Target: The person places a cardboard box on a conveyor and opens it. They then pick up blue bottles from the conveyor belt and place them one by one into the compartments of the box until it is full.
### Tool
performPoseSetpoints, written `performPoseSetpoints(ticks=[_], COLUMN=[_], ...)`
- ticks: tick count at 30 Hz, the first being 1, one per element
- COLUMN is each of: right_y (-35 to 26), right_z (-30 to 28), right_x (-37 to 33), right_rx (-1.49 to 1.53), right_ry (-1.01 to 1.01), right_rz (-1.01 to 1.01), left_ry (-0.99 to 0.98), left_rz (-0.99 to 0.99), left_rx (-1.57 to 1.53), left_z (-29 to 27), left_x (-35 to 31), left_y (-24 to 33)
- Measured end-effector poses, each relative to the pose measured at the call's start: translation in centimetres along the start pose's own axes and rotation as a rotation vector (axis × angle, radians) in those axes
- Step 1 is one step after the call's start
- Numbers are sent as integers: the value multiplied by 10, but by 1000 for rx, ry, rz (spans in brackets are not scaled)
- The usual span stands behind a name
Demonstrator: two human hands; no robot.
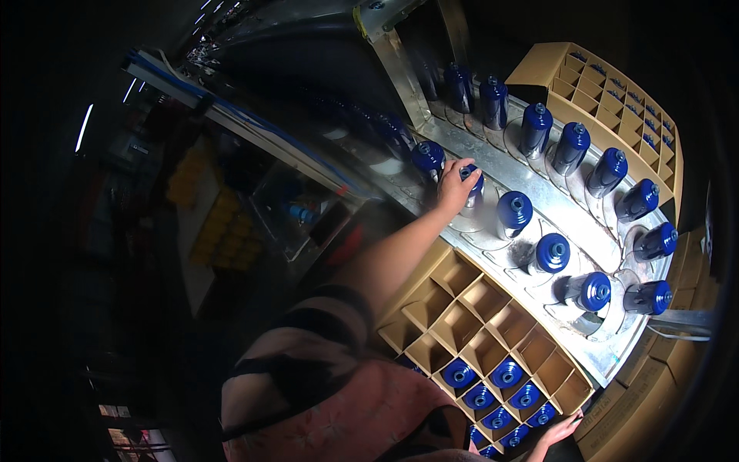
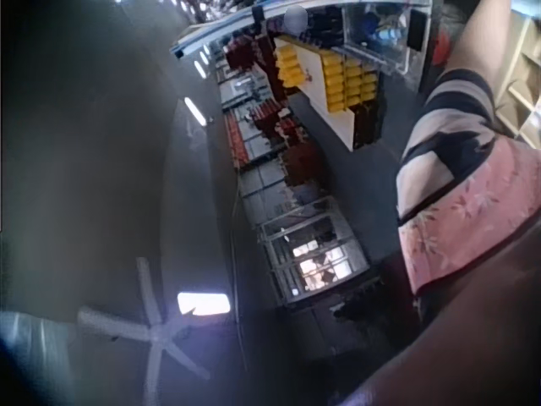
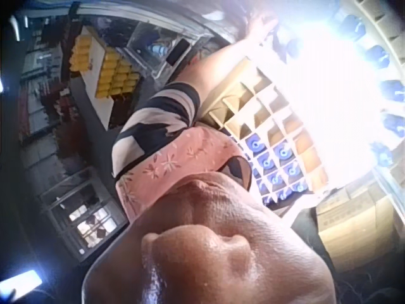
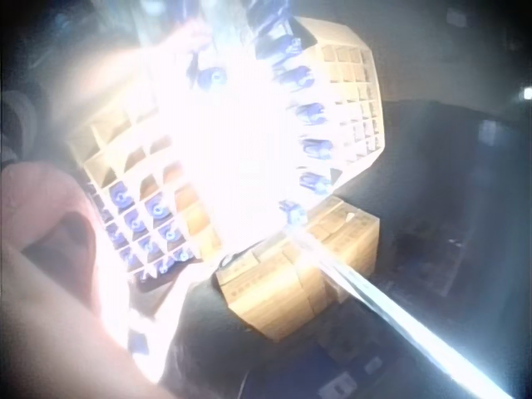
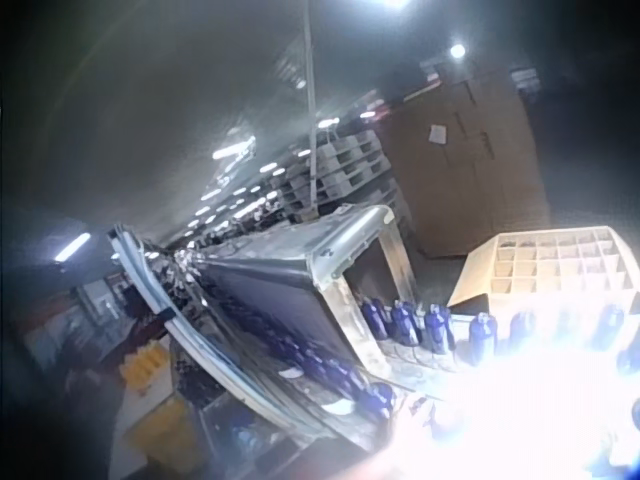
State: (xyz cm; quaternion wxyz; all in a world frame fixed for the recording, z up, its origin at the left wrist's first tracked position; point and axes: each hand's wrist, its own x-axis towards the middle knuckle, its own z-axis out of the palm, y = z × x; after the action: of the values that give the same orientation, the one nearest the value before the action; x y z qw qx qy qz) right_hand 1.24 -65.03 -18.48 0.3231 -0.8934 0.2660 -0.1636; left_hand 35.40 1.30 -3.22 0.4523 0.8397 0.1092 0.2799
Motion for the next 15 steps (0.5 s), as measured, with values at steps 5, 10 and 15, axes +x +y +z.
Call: performPoseSetpoints(ticks=[5,10,15], right_y=[-23,-29,1], right_z=[-8,0,7], right_x=[-15,-13,8], right_rx=[77,131,218], right_ry=[29,-11,-70], right_rz=[43,-8,-121], left_ry=[-39,-253,-188], left_rz=[-80,-262,-157], left_rx=[29,130,-5], left_z=[-4,5,19], left_x=[-9,-21,-70], left_y=[13,32,29])
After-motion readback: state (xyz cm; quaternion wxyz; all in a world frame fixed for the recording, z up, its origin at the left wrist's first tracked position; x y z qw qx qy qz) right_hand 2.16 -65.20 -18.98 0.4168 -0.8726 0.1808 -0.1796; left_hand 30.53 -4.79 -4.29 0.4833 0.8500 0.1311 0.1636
